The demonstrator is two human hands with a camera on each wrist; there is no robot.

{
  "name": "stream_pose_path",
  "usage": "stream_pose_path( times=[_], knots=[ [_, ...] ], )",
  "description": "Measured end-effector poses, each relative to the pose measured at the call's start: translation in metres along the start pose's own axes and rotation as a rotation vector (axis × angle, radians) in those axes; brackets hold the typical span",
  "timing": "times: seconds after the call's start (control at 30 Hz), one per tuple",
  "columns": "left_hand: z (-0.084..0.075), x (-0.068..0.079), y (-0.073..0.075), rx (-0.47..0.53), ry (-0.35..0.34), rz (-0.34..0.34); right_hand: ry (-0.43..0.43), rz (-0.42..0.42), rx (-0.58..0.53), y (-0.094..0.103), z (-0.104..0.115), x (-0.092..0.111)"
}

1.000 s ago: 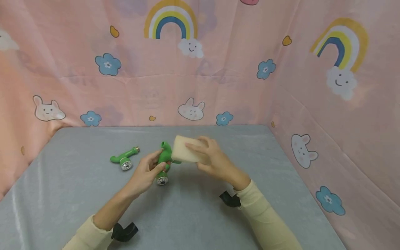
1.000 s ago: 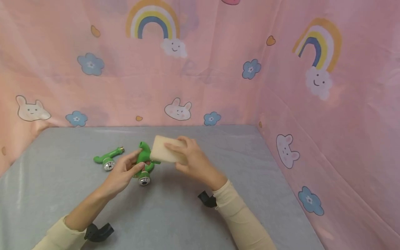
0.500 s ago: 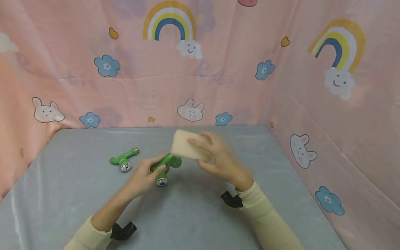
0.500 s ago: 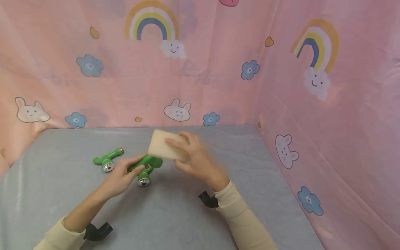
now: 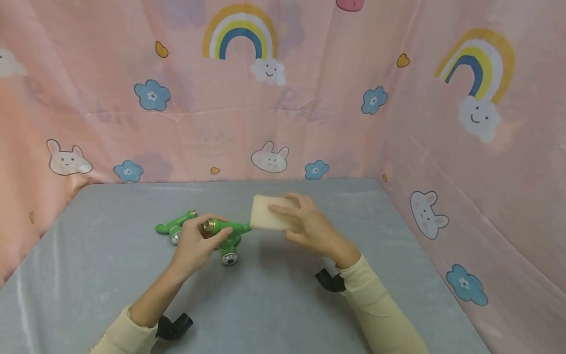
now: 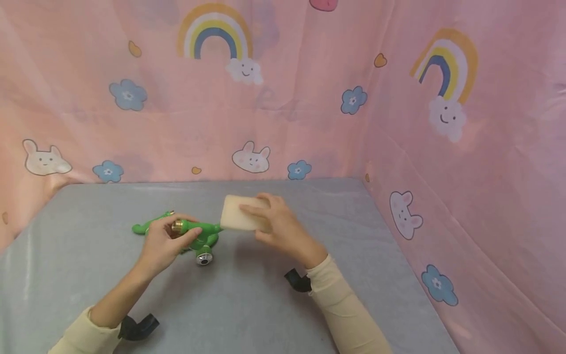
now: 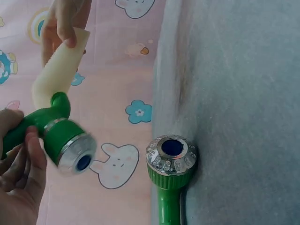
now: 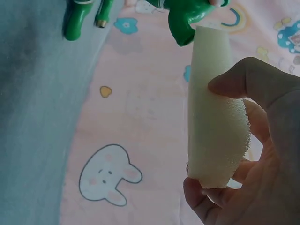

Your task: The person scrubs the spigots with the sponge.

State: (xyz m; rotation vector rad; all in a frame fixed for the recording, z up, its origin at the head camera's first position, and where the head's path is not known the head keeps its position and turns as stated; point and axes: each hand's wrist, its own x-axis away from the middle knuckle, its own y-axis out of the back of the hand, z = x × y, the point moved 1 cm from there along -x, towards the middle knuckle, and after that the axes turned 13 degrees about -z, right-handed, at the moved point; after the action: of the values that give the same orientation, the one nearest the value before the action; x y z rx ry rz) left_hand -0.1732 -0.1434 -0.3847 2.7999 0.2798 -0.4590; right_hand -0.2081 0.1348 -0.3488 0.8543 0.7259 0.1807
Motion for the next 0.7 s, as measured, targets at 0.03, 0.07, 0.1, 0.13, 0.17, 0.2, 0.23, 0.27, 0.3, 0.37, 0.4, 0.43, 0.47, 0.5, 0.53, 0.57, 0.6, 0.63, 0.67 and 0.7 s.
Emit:
stream_pose_path(
  times=[0.03, 0.07, 0.1, 0.13, 0.17, 0.2, 0.23, 0.27, 0.3, 0.37, 0.4, 0.43, 0.47, 0.5, 0.53, 0.57, 0.6, 0.63, 0.67, 0.7],
  knots=[
    [0.000, 0.000, 0.001, 0.010, -0.007, -0.025, -0.006, -0.001, -0.003, 0.001, 0.000, 0.000],
    [0.000, -0.001, 0.001, 0.022, -0.013, -0.043, -0.012, -0.006, -0.011, 0.003, 0.000, 0.000],
    [0.000, -0.001, 0.001, 0.035, -0.020, -0.058, -0.012, -0.014, -0.021, 0.004, 0.001, 0.000],
    [0.000, -0.001, 0.001, 0.047, -0.023, -0.068, -0.005, -0.025, -0.031, 0.004, 0.002, 0.000],
    [0.000, -0.001, 0.001, 0.057, -0.028, -0.075, 0.009, -0.034, -0.044, 0.004, 0.003, 0.000],
    [0.000, -0.001, 0.000, 0.063, -0.032, -0.080, 0.027, -0.045, -0.059, 0.003, 0.005, -0.001],
    [0.000, -0.001, -0.001, 0.070, -0.032, -0.083, 0.048, -0.054, -0.076, 0.001, 0.008, -0.001],
    [0.000, -0.001, -0.002, 0.078, -0.031, -0.083, 0.070, -0.056, -0.087, -0.001, 0.011, -0.001],
    [0.000, -0.001, -0.003, 0.084, -0.025, -0.086, 0.094, -0.053, -0.094, -0.004, 0.013, -0.001],
    [0.001, -0.001, -0.004, 0.092, -0.008, -0.093, 0.132, -0.037, -0.110, -0.011, 0.017, -0.001],
    [0.001, -0.001, -0.004, 0.095, 0.002, -0.095, 0.143, -0.026, -0.116, -0.014, 0.019, -0.001],
    [0.001, -0.001, -0.005, 0.090, 0.010, -0.097, 0.146, -0.010, -0.118, -0.017, 0.020, 0.000],
    [0.001, 0.000, -0.005, 0.080, 0.023, -0.098, 0.145, 0.005, -0.117, -0.019, 0.021, 0.000],
    [0.001, 0.000, -0.005, 0.070, 0.037, -0.101, 0.140, 0.020, -0.115, -0.021, 0.021, 0.001],
    [0.001, 0.000, -0.006, 0.059, 0.048, -0.100, 0.129, 0.035, -0.113, -0.022, 0.021, 0.001],
    [0.001, 0.001, -0.006, 0.044, 0.059, -0.095, 0.117, 0.051, -0.106, -0.022, 0.020, 0.001],
    [0.000, 0.001, -0.006, 0.033, 0.072, -0.086, 0.103, 0.069, -0.101, -0.022, 0.020, 0.002],
    [0.001, 0.001, -0.007, 0.016, 0.084, -0.080, 0.086, 0.087, -0.097, -0.021, 0.019, 0.002],
    [0.001, 0.001, -0.007, 0.007, 0.100, -0.072, 0.071, 0.105, -0.096, -0.020, 0.017, 0.002],
    [0.001, 0.001, -0.008, -0.001, 0.109, -0.065, 0.054, 0.120, -0.097, -0.019, 0.016, 0.003]
  ],
)
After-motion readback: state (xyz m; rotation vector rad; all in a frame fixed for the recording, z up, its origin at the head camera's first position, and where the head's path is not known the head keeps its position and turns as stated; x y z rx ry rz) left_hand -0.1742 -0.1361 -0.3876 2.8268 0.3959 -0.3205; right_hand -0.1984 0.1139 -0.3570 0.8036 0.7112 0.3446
